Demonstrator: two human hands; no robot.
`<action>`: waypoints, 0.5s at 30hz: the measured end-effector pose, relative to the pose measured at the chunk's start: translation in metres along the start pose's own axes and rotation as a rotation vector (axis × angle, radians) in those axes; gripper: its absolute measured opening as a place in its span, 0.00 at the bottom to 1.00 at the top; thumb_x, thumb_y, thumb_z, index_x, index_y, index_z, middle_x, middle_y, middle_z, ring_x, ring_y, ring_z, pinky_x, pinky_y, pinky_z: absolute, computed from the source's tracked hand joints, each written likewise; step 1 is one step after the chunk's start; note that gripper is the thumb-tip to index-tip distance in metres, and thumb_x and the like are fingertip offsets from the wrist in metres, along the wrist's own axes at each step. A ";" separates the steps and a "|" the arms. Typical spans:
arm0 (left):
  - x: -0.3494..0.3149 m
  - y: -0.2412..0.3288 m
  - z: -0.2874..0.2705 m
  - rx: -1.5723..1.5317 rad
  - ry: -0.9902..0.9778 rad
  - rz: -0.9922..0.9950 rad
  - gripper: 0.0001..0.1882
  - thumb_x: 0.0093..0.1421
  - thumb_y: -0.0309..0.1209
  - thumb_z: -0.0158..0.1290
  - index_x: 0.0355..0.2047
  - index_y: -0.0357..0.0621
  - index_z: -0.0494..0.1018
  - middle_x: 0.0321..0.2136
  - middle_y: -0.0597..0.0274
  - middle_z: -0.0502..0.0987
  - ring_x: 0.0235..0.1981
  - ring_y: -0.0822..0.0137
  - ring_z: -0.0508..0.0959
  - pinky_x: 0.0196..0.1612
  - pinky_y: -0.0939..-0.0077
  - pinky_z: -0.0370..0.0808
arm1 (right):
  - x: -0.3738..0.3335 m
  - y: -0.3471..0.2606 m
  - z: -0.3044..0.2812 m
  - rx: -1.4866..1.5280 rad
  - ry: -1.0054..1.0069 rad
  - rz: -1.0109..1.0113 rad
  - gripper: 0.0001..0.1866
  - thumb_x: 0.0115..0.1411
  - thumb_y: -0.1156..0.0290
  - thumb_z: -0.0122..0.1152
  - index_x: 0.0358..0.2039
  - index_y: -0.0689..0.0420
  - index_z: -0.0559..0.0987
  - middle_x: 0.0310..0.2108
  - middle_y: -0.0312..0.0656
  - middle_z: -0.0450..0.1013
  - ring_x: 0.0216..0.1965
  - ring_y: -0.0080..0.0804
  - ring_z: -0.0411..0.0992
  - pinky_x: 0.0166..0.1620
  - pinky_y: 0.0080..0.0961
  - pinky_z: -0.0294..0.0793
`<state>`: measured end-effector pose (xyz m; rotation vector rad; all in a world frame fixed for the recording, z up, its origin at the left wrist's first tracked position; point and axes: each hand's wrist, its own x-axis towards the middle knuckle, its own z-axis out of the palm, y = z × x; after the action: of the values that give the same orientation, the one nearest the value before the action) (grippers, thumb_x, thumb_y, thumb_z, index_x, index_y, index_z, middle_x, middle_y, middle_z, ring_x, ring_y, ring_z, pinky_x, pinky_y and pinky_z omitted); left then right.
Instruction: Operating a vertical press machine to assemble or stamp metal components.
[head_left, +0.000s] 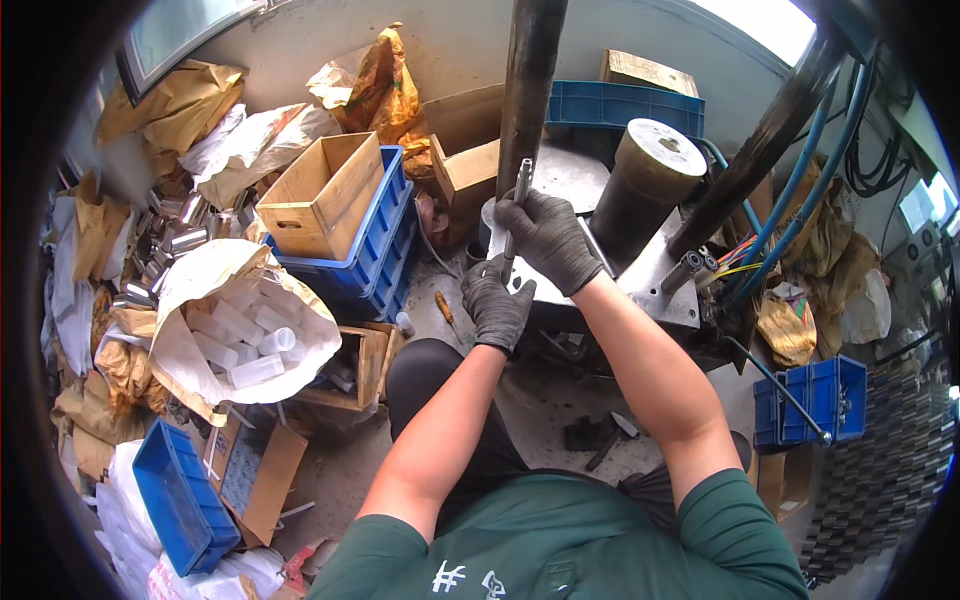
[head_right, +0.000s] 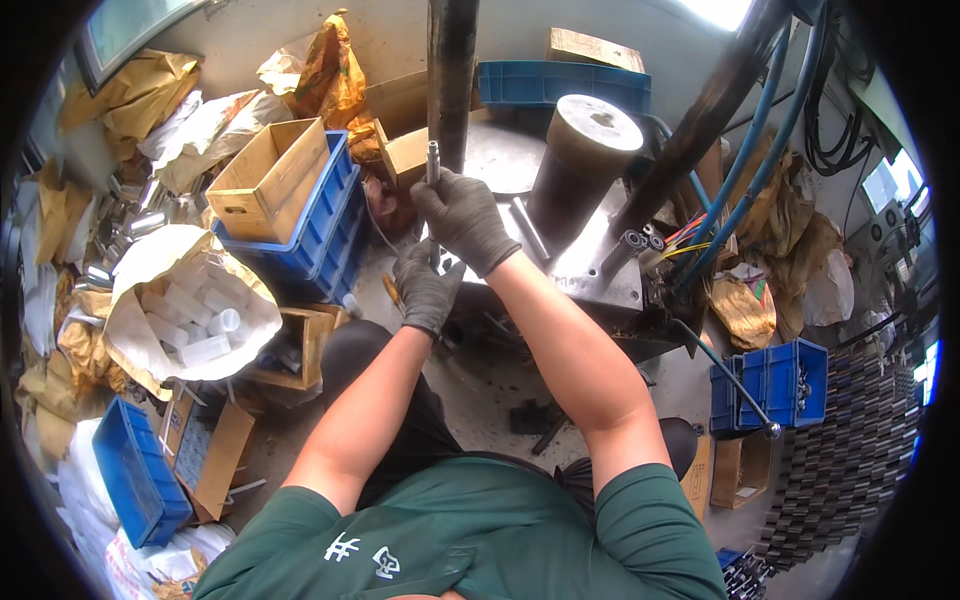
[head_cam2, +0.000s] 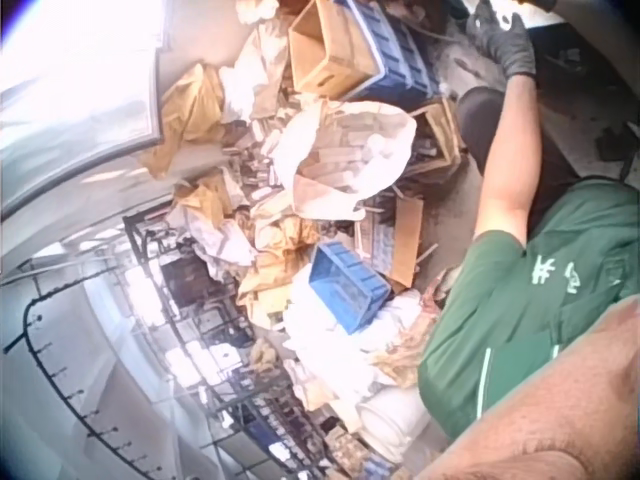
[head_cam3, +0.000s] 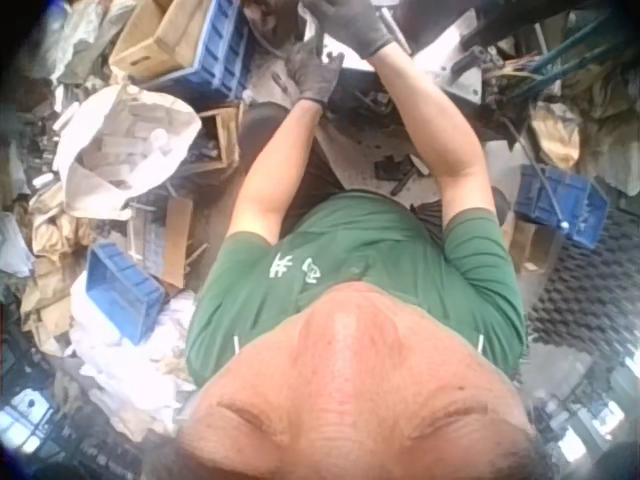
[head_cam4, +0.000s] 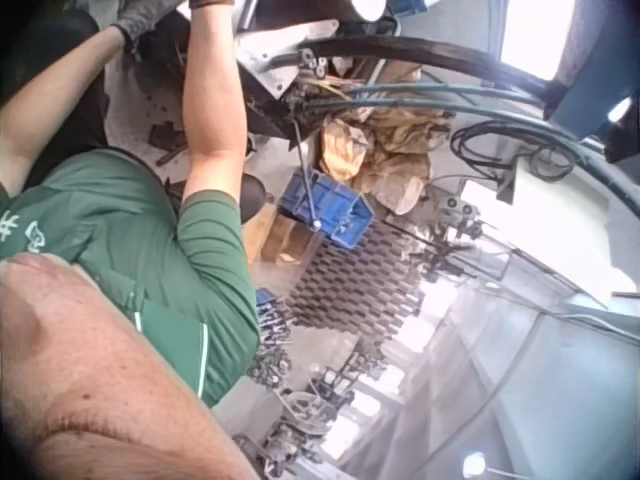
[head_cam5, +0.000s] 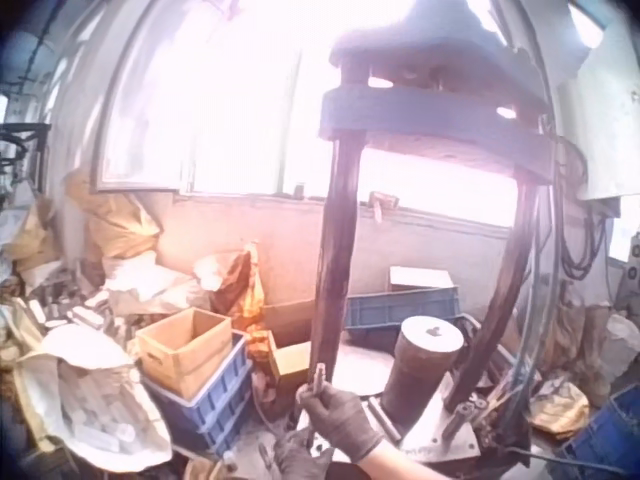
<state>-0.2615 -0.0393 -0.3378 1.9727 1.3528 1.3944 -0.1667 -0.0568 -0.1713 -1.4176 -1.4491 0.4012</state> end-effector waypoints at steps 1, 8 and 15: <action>0.001 -0.003 0.002 -0.027 0.009 -0.008 0.14 0.51 0.31 0.72 0.34 0.44 0.79 0.30 0.53 0.78 0.35 0.51 0.80 0.44 0.53 0.77 | 0.000 0.000 0.001 0.017 0.006 -0.005 0.17 0.72 0.58 0.60 0.39 0.61 0.83 0.27 0.51 0.81 0.30 0.41 0.82 0.39 0.39 0.80; -0.002 -0.018 0.025 -0.380 -0.024 -0.145 0.11 0.61 0.27 0.63 0.45 0.43 0.85 0.35 0.55 0.81 0.40 0.56 0.80 0.48 0.60 0.77 | -0.052 -0.013 0.006 -0.216 -0.011 -0.538 0.05 0.65 0.73 0.66 0.39 0.59 0.81 0.30 0.50 0.80 0.29 0.50 0.81 0.34 0.43 0.79; -0.022 0.032 -0.008 -0.276 -0.042 0.183 0.18 0.48 0.23 0.65 0.42 0.46 0.87 0.48 0.51 0.82 0.55 0.47 0.76 0.60 0.57 0.74 | -0.156 -0.016 -0.047 0.091 0.239 -0.192 0.10 0.72 0.71 0.61 0.49 0.59 0.83 0.38 0.47 0.83 0.34 0.34 0.82 0.38 0.34 0.80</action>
<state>-0.2535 -0.0753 -0.3224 1.9635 0.9232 1.5195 -0.1714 -0.2171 -0.2043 -1.1971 -1.3397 0.1675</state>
